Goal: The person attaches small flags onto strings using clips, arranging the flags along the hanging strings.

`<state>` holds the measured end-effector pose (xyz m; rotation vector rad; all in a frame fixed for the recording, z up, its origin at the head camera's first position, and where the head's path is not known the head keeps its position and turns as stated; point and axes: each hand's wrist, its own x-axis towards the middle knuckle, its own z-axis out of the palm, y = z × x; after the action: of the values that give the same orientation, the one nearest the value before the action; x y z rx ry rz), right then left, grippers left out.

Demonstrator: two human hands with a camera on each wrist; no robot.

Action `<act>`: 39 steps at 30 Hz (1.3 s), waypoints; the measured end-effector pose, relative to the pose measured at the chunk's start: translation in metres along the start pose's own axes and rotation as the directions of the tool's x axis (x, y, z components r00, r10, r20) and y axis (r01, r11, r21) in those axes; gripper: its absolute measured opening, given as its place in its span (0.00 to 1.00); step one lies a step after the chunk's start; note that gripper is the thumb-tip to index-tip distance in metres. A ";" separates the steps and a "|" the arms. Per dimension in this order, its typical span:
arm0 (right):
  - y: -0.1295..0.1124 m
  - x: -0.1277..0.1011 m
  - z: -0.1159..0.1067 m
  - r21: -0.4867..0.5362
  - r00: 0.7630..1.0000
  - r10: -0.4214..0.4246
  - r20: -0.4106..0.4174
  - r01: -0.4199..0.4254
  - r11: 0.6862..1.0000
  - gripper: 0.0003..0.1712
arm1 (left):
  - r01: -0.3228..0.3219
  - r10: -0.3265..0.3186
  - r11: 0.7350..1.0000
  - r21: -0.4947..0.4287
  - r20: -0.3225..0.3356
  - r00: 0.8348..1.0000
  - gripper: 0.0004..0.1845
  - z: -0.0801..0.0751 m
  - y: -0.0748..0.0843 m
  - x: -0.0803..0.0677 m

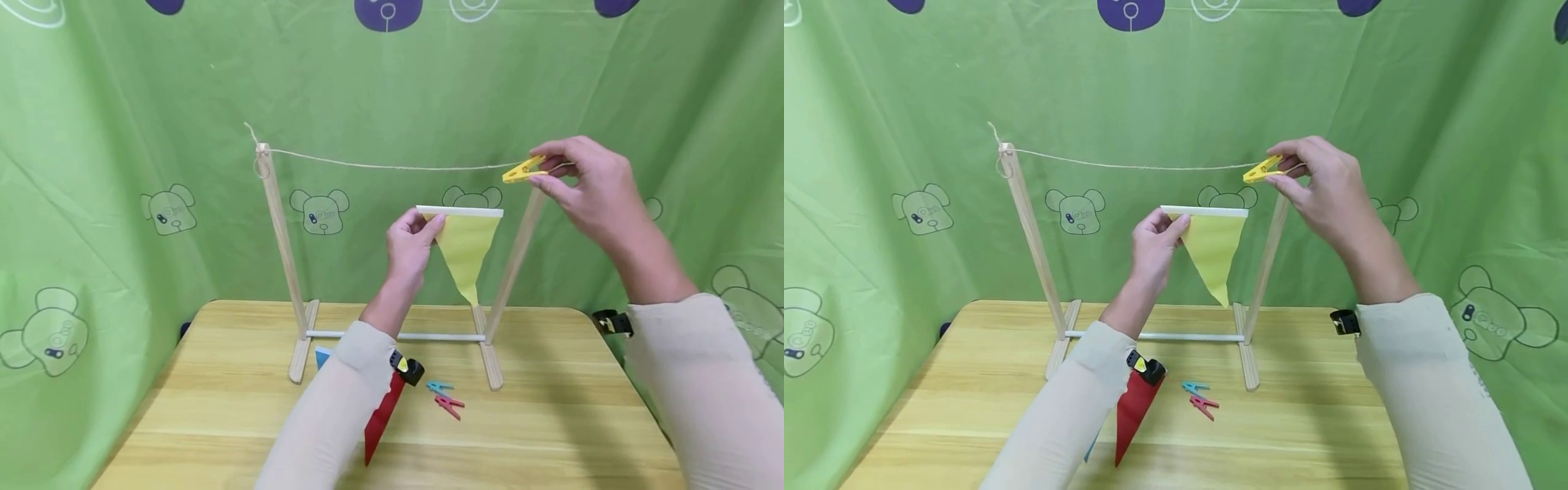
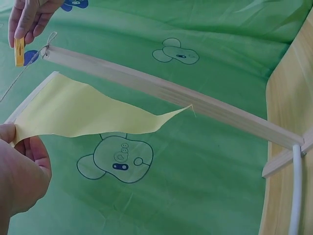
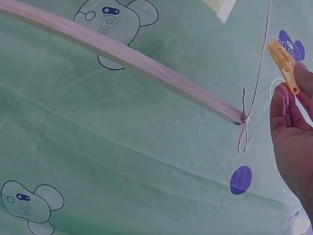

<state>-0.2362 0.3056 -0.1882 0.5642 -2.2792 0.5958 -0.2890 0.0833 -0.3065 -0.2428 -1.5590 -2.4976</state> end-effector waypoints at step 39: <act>-0.005 0.037 -0.024 -0.114 0.995 0.052 0.091 -0.041 0.993 0.15 | -0.034 0.037 0.994 -0.100 0.027 0.999 0.08 0.048 0.015 0.013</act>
<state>-0.2451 0.3072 -0.1448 0.4945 -2.4026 0.4686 -0.2957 0.1197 -0.2699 -0.3197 -1.4296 -2.5584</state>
